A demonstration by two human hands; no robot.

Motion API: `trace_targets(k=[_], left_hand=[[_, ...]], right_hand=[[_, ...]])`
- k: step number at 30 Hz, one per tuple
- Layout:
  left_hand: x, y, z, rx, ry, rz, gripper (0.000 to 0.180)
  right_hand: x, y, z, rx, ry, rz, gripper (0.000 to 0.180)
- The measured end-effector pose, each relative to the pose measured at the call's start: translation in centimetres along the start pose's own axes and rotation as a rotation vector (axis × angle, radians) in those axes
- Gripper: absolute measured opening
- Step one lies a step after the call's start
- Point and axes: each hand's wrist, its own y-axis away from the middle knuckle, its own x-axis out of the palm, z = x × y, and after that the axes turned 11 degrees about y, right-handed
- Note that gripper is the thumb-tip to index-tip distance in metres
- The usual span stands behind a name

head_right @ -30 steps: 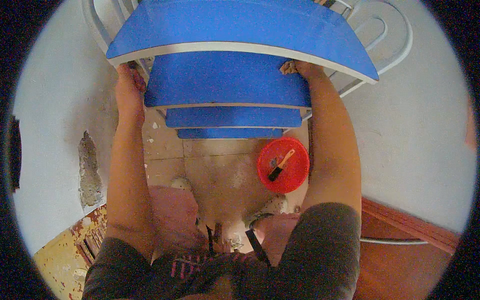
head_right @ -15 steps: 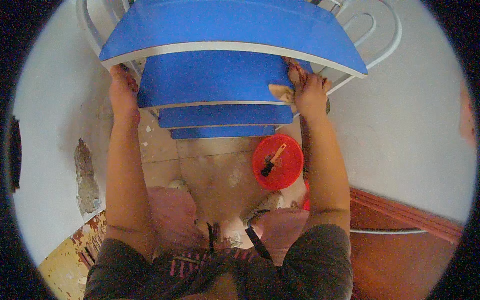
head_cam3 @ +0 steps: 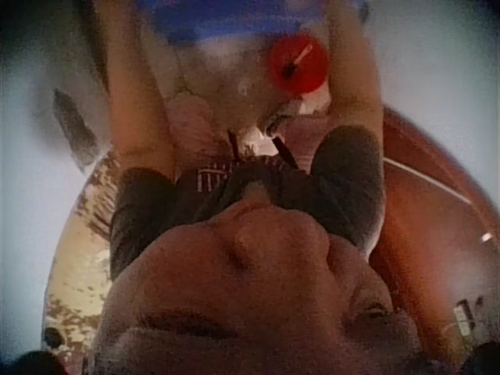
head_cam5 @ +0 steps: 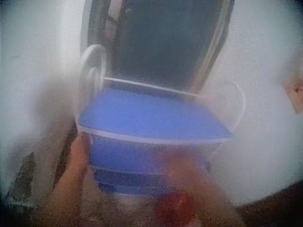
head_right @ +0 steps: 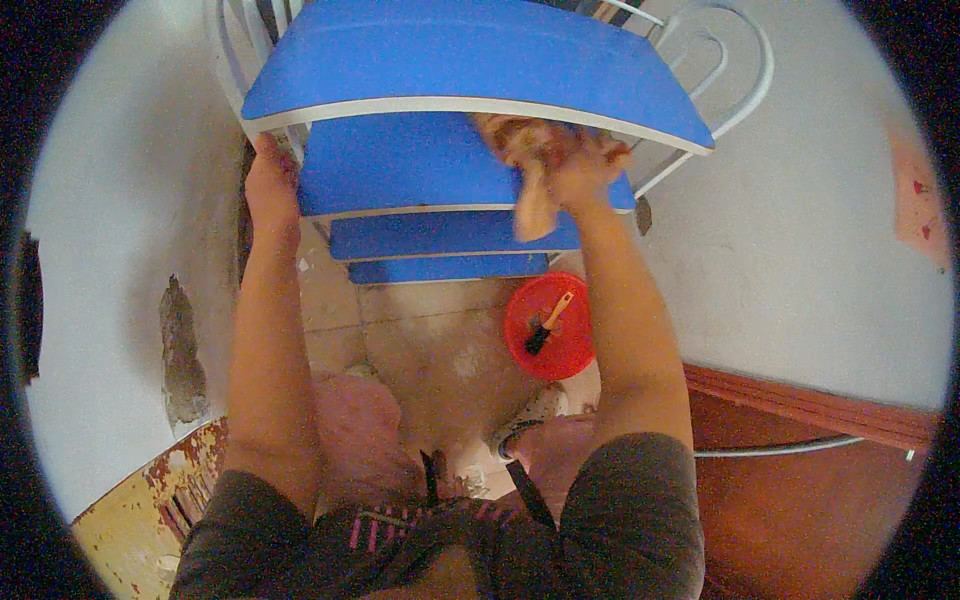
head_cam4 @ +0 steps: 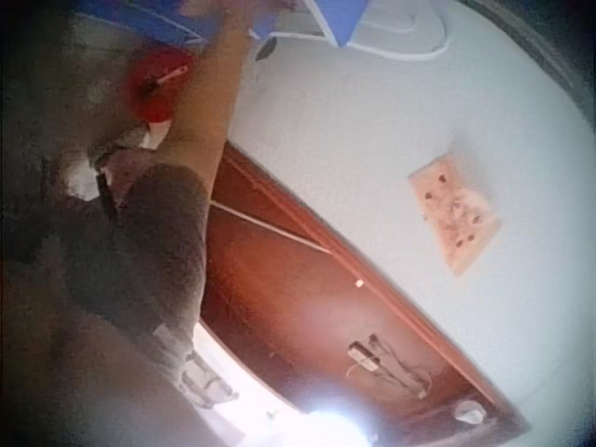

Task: The person carries a red basin with cleaning supplies into a tiled room and wipes the surfaces of a blue metal shoe rack with a cloth. They repeatedly dip the cloth into the basin and wipe each shelf and the metal frame.

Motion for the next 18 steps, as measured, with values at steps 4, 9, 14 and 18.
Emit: trace_targets(k=[4, 9, 14, 18], left_hand=[[-0.3, -0.5, 0.8, 0.044, -0.094, 0.013, 0.063], [-0.1, 0.3, -0.4, 0.054, -0.187, 0.003, 0.064], [-0.5, 0.7, -1.7, -0.022, -0.154, 0.052, 0.066], [-0.8, 0.1, -0.6, -0.024, -0.107, 0.097, 0.063]], right_hand=[[3.0, -3.8, -2.7, 0.086, 0.199, -0.020, 0.049], [0.2, -8.3, 5.1, 0.011, -0.193, 0.212, 0.050], [-4.6, -10.4, 14.7, -0.163, -0.663, 0.511, 0.051], [-4.2, -9.9, 22.1, -0.303, -0.591, 0.400, 0.051]])
